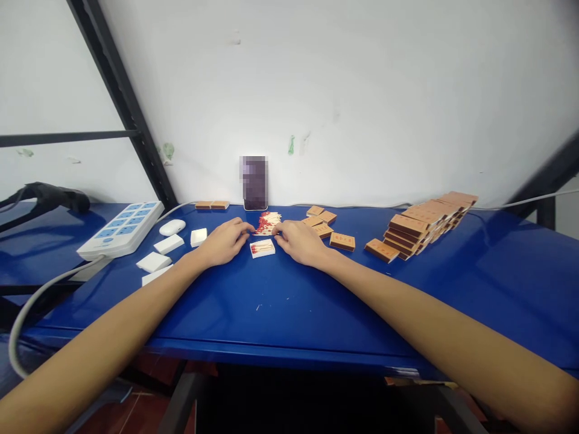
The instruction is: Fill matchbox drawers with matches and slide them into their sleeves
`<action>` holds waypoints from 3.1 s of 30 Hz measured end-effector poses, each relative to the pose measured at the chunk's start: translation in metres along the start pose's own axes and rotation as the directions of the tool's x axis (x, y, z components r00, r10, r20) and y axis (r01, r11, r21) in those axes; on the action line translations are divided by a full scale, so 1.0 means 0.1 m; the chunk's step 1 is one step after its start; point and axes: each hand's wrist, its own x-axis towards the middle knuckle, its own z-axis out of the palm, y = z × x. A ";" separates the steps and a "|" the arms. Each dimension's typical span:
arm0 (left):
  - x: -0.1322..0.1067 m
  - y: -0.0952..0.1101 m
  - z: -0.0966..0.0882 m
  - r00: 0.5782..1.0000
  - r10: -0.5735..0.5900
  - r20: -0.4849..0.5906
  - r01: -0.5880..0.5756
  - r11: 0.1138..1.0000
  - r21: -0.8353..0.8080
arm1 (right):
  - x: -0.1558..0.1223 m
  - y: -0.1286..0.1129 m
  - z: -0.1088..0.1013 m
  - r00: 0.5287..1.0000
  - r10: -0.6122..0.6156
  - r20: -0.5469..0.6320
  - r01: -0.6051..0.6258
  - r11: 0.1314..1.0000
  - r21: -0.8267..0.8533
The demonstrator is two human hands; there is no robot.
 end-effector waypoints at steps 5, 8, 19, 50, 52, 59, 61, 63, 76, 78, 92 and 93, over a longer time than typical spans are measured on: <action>0.01 0.00 0.01 0.999 0.007 0.044 -0.008 1.000 0.009 | 0.01 0.02 0.02 0.998 -0.042 0.045 0.043 0.999 -0.013; 0.01 0.02 -0.01 0.999 0.020 0.042 -0.020 1.000 -0.017 | 0.00 0.04 0.03 0.997 -0.060 0.047 0.060 0.998 0.002; 0.03 0.05 -0.05 1.000 -0.010 0.024 0.012 0.997 -0.079 | -0.01 0.04 0.03 0.998 -0.066 0.023 0.064 0.995 0.078; -0.05 0.08 -0.09 0.979 -0.064 0.192 0.062 0.998 0.014 | -0.13 -0.02 -0.07 0.983 -0.175 0.049 0.150 0.936 0.319; -0.06 0.09 -0.10 0.979 -0.044 0.198 0.044 0.999 0.003 | -0.13 -0.03 -0.07 0.984 -0.172 0.043 0.152 0.945 0.288; -0.08 0.12 -0.12 0.972 -0.004 0.237 -0.006 0.999 0.041 | -0.13 -0.01 -0.08 0.978 -0.200 0.065 0.176 0.948 0.264; -0.08 0.12 -0.12 0.970 0.008 0.243 -0.019 0.999 0.044 | -0.14 -0.01 -0.08 0.976 -0.203 0.079 0.177 0.950 0.256; -0.09 0.12 -0.11 0.973 0.019 0.231 -0.027 0.999 0.032 | -0.14 -0.02 -0.09 0.975 -0.207 0.085 0.180 0.951 0.250; -0.08 0.25 -0.14 0.995 0.094 0.036 -0.090 0.991 -0.104 | -0.11 -0.03 -0.07 0.986 -0.160 0.044 0.140 0.944 0.299; -0.08 0.26 -0.14 0.990 0.129 0.052 -0.125 0.989 -0.078 | -0.11 -0.04 -0.07 0.985 -0.170 0.042 0.149 0.938 0.313; -0.06 0.16 -0.07 0.996 0.087 0.022 -0.087 0.996 -0.003 | -0.12 0.00 -0.05 0.979 -0.204 0.023 0.183 0.917 0.355; -0.05 0.15 -0.05 0.996 0.080 0.026 -0.080 0.997 0.007 | -0.12 0.00 -0.05 0.984 -0.179 0.004 0.163 0.908 0.385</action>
